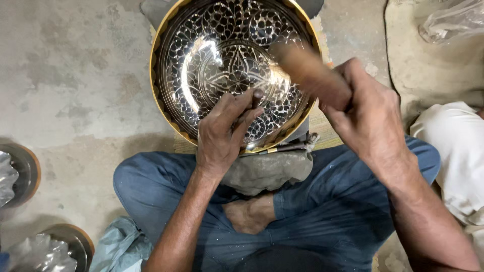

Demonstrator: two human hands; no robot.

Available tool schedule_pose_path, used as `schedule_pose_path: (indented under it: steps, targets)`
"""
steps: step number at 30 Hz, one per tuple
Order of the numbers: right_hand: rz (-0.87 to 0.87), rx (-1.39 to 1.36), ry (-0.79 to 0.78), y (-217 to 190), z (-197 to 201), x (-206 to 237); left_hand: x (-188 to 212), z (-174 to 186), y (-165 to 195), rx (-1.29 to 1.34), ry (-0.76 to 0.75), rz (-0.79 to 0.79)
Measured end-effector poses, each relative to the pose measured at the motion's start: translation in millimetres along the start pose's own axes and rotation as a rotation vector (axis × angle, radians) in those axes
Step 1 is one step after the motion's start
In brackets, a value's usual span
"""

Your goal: The person sits cross-legged on the floor and uses a wooden mallet to repeatedly strike a metal chisel placed on the interior surface of a large, ornate metal bowl. The bowl is supported by a cloth and rests on the person's lap. The person systematically works on the central floral pattern of the bowl's interior.

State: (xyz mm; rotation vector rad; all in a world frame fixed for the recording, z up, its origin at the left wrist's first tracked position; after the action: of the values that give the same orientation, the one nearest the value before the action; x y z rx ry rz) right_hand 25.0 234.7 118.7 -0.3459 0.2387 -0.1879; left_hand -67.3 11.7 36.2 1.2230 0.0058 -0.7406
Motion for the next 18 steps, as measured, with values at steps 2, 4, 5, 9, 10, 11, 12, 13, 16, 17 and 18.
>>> schedule_pose_path:
  steps: [2, 4, 5, 9, 10, 11, 12, 13, 16, 17, 18]
  targets:
    - [0.21, 0.372, 0.082, -8, 3, 2, 0, 0, 0, -0.014, -0.001, -0.001]
    - [0.247, 0.405, 0.111, -13, 7, 4, 0, 0, 1, 0.008, 0.007, -0.015]
    - [0.176, 0.251, 0.087, -13, 8, 4, 0, 1, 2, 0.042, 0.01, -0.019]
    - [0.325, 0.62, 0.138, -23, 13, 7, -1, 1, 3, -0.049, 0.015, -0.011]
    - [0.265, 0.475, 0.127, -22, 13, 6, -2, 1, 4, -0.009, 0.015, -0.024]
    - [0.204, 0.328, 0.108, -19, 13, 6, -2, 2, 4, 0.033, 0.013, -0.03]
    - [0.146, 0.178, 0.083, -16, 11, 6, -1, 2, 5, 0.073, 0.014, -0.029]
    - [0.197, 0.313, 0.07, -16, 9, 6, -1, 2, 4, 0.039, 0.017, -0.011]
    - [0.247, 0.493, 0.075, -11, 4, 10, -2, 0, 4, -0.009, -0.003, 0.02]
    - [0.213, 0.392, 0.092, -8, 3, 10, -2, 0, 4, 0.001, -0.012, 0.034]
    - [0.186, 0.288, 0.107, -5, 3, 10, -2, 0, 4, 0.007, -0.015, 0.053]
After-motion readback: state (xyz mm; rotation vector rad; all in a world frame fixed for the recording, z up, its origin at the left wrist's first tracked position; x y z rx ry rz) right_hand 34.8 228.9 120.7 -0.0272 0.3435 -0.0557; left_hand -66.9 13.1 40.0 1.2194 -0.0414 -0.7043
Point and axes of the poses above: each hand's wrist, its own x-axis away from the middle knuckle, its own z-axis out of the back of the hand, y = z × x, the point moved 3 cm from there along -x, towards the middle knuckle, and after that the axes turned 12 degrees about x, right-handed, at the moved point
